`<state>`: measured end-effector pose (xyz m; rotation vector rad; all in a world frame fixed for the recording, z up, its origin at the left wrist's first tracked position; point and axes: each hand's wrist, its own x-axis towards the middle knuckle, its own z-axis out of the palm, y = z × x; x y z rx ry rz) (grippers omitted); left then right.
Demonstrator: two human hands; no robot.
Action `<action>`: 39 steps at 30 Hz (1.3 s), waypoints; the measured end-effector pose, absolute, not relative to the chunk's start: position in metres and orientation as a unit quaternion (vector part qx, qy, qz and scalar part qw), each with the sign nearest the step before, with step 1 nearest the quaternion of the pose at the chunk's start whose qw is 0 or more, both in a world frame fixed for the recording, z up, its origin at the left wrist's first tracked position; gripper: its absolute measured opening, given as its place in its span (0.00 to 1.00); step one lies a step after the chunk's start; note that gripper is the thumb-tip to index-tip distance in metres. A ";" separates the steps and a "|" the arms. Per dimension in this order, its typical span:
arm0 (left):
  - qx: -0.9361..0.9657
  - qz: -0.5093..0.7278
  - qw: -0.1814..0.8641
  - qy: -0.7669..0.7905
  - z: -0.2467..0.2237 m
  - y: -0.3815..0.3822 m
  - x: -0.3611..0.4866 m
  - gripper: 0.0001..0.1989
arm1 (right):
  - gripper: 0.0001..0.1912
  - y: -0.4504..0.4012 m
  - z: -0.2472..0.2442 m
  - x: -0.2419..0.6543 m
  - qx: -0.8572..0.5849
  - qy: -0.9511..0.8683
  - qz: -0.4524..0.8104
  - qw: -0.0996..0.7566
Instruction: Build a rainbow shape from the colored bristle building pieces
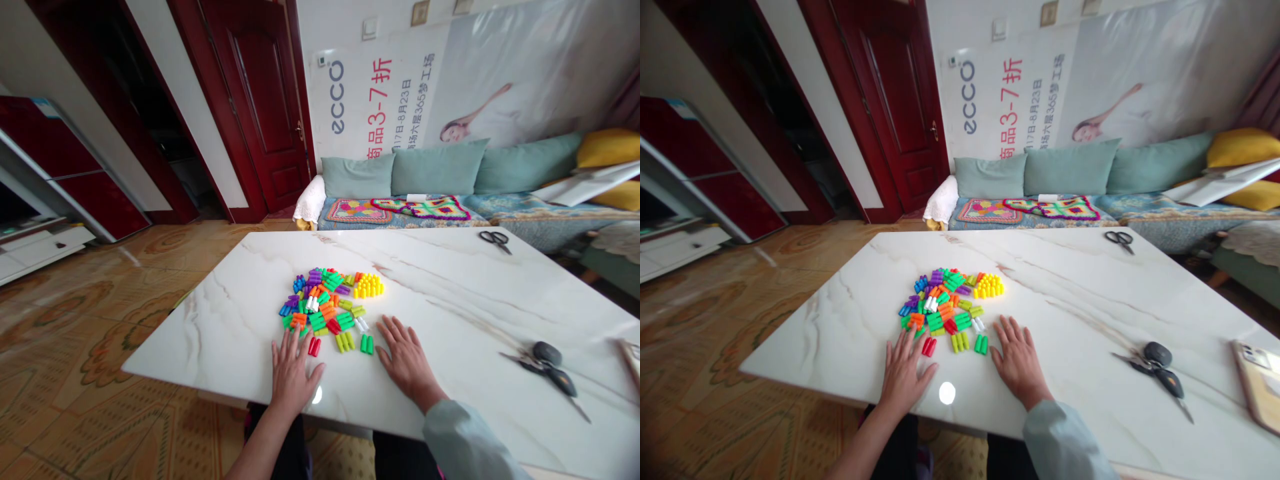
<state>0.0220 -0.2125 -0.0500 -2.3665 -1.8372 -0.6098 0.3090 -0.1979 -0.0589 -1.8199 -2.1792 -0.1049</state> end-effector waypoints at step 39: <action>-0.869 -0.131 -0.038 -0.475 0.002 -0.025 0.090 0.21 | 0.28 -0.196 -0.061 0.312 -0.635 -0.759 -0.014 0.142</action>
